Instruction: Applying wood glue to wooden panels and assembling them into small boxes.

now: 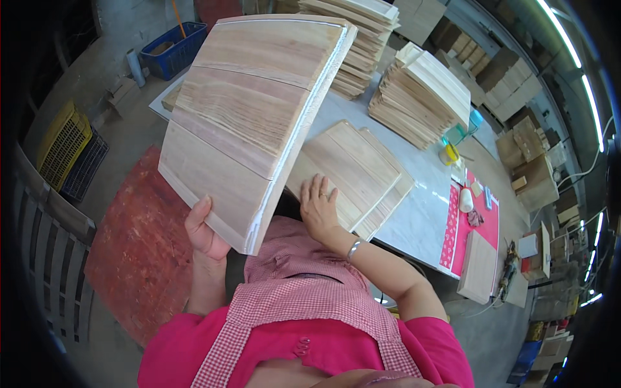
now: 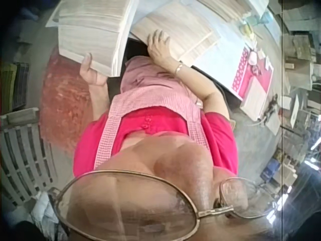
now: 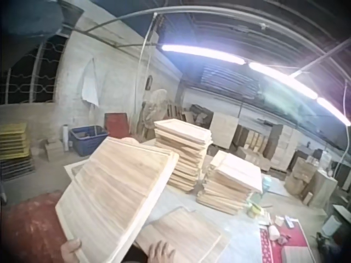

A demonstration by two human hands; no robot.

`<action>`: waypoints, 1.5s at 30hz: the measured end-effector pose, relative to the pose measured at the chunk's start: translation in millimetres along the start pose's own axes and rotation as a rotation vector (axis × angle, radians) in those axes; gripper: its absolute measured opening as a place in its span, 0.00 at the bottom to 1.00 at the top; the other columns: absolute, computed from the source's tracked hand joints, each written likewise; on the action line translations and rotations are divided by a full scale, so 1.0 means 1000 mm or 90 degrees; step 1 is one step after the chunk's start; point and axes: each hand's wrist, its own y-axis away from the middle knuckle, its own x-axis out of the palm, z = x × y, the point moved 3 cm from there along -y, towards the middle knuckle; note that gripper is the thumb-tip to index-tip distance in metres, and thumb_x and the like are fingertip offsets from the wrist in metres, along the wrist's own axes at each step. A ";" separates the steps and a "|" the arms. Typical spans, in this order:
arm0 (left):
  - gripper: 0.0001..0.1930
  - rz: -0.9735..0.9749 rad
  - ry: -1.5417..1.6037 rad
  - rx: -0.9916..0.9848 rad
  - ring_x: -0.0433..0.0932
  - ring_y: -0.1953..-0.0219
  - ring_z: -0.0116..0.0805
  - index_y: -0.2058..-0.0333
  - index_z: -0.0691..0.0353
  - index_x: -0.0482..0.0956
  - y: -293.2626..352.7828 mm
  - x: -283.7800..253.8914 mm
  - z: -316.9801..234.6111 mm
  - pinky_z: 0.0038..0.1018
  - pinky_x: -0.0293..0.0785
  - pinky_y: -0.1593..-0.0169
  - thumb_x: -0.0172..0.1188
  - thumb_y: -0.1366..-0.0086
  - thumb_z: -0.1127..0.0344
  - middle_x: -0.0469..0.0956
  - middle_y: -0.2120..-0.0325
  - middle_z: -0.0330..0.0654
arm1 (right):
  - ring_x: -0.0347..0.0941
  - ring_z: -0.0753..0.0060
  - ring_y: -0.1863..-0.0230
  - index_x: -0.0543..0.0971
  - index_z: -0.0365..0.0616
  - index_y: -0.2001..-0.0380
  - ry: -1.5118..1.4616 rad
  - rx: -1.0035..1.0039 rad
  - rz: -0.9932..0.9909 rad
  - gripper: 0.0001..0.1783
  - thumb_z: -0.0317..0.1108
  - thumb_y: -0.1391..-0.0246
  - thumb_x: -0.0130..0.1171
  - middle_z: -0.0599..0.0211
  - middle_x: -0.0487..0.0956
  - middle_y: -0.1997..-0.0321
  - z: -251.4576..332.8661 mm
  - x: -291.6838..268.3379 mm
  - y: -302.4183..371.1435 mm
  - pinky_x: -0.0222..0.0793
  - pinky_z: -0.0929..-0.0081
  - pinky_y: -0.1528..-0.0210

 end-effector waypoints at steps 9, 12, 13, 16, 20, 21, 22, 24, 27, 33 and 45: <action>0.31 -0.014 -0.034 0.101 0.64 0.40 0.46 0.38 0.66 0.55 0.006 -0.004 -0.027 0.43 0.59 0.37 0.53 0.39 0.66 0.64 0.41 0.50 | 0.77 0.52 0.62 0.68 0.31 0.53 -0.117 -0.156 -0.060 0.22 0.19 0.55 0.50 0.45 0.76 0.58 -0.122 -0.267 -0.006 0.74 0.63 0.59; 0.32 -0.023 -0.034 0.144 0.63 0.40 0.46 0.38 0.66 0.54 0.006 -0.006 -0.029 0.43 0.58 0.37 0.53 0.39 0.66 0.63 0.41 0.49 | 0.76 0.51 0.54 0.67 0.37 0.46 -0.003 -0.130 -0.305 0.25 0.17 0.51 0.50 0.45 0.75 0.52 -0.144 -0.321 -0.006 0.74 0.61 0.55; 0.32 -0.032 -0.041 0.155 0.63 0.40 0.46 0.38 0.66 0.54 0.006 -0.008 -0.028 0.43 0.58 0.37 0.52 0.39 0.65 0.63 0.41 0.49 | 0.75 0.50 0.51 0.67 0.39 0.45 -0.007 -0.096 -0.363 0.26 0.18 0.49 0.49 0.46 0.74 0.50 -0.152 -0.330 -0.017 0.74 0.61 0.53; 0.32 -0.050 -0.063 0.173 0.63 0.39 0.46 0.38 0.66 0.54 0.005 -0.011 -0.029 0.43 0.58 0.36 0.52 0.39 0.65 0.63 0.41 0.49 | 0.74 0.51 0.50 0.67 0.46 0.44 0.037 -0.112 -0.499 0.26 0.18 0.48 0.48 0.52 0.74 0.48 -0.189 -0.316 -0.090 0.72 0.60 0.50; 0.32 -0.057 -0.094 0.139 0.62 0.39 0.46 0.38 0.66 0.53 -0.006 -0.012 -0.031 0.44 0.57 0.36 0.52 0.39 0.64 0.62 0.41 0.49 | 0.69 0.53 0.45 0.68 0.45 0.47 0.076 -0.151 -0.550 0.26 0.17 0.53 0.47 0.54 0.73 0.46 -0.240 -0.249 -0.225 0.67 0.62 0.46; 0.32 -0.065 -0.097 0.136 0.62 0.39 0.47 0.38 0.65 0.53 -0.009 -0.015 -0.030 0.44 0.57 0.36 0.51 0.39 0.64 0.62 0.41 0.49 | 0.69 0.52 0.45 0.68 0.44 0.49 0.056 -0.134 -0.538 0.25 0.18 0.54 0.47 0.53 0.73 0.46 -0.250 -0.231 -0.254 0.67 0.62 0.46; 0.32 -0.078 -0.106 0.124 0.62 0.39 0.47 0.38 0.65 0.53 -0.012 -0.017 -0.032 0.44 0.57 0.36 0.51 0.39 0.64 0.62 0.41 0.49 | 0.71 0.51 0.48 0.68 0.45 0.47 0.050 -0.129 -0.519 0.25 0.18 0.51 0.48 0.53 0.74 0.48 -0.261 -0.211 -0.281 0.68 0.59 0.48; 0.32 -0.118 -0.125 0.085 0.61 0.39 0.47 0.37 0.65 0.52 -0.009 -0.020 -0.034 0.44 0.57 0.36 0.51 0.39 0.64 0.62 0.41 0.50 | 0.73 0.51 0.53 0.68 0.45 0.50 0.041 -0.078 -0.398 0.22 0.21 0.50 0.49 0.53 0.75 0.51 -0.277 -0.176 -0.319 0.70 0.59 0.53; 0.33 -0.139 -0.121 0.132 0.61 0.39 0.48 0.37 0.65 0.51 -0.005 -0.016 -0.036 0.45 0.56 0.36 0.51 0.39 0.64 0.61 0.40 0.50 | 0.71 0.49 0.51 0.69 0.41 0.52 0.024 -0.044 -0.283 0.20 0.29 0.51 0.52 0.51 0.73 0.49 -0.263 -0.166 -0.335 0.68 0.60 0.51; 0.33 -0.181 -0.214 0.092 0.62 0.40 0.46 0.37 0.65 0.51 -0.019 -0.017 -0.036 0.44 0.57 0.36 0.52 0.39 0.65 0.62 0.41 0.49 | 0.67 0.43 0.49 0.64 0.34 0.45 -0.112 -0.075 -0.548 0.33 0.38 0.51 0.61 0.42 0.72 0.50 -0.209 -0.141 -0.241 0.64 0.57 0.48; 0.31 -0.235 -0.434 -0.013 0.64 0.41 0.41 0.39 0.65 0.55 -0.031 -0.005 0.031 0.40 0.62 0.39 0.51 0.41 0.78 0.64 0.45 0.48 | 0.42 0.51 0.28 0.54 0.41 0.35 -0.190 0.064 0.121 0.42 0.26 0.56 0.55 0.56 0.50 0.29 -0.066 0.000 0.065 0.37 0.46 0.31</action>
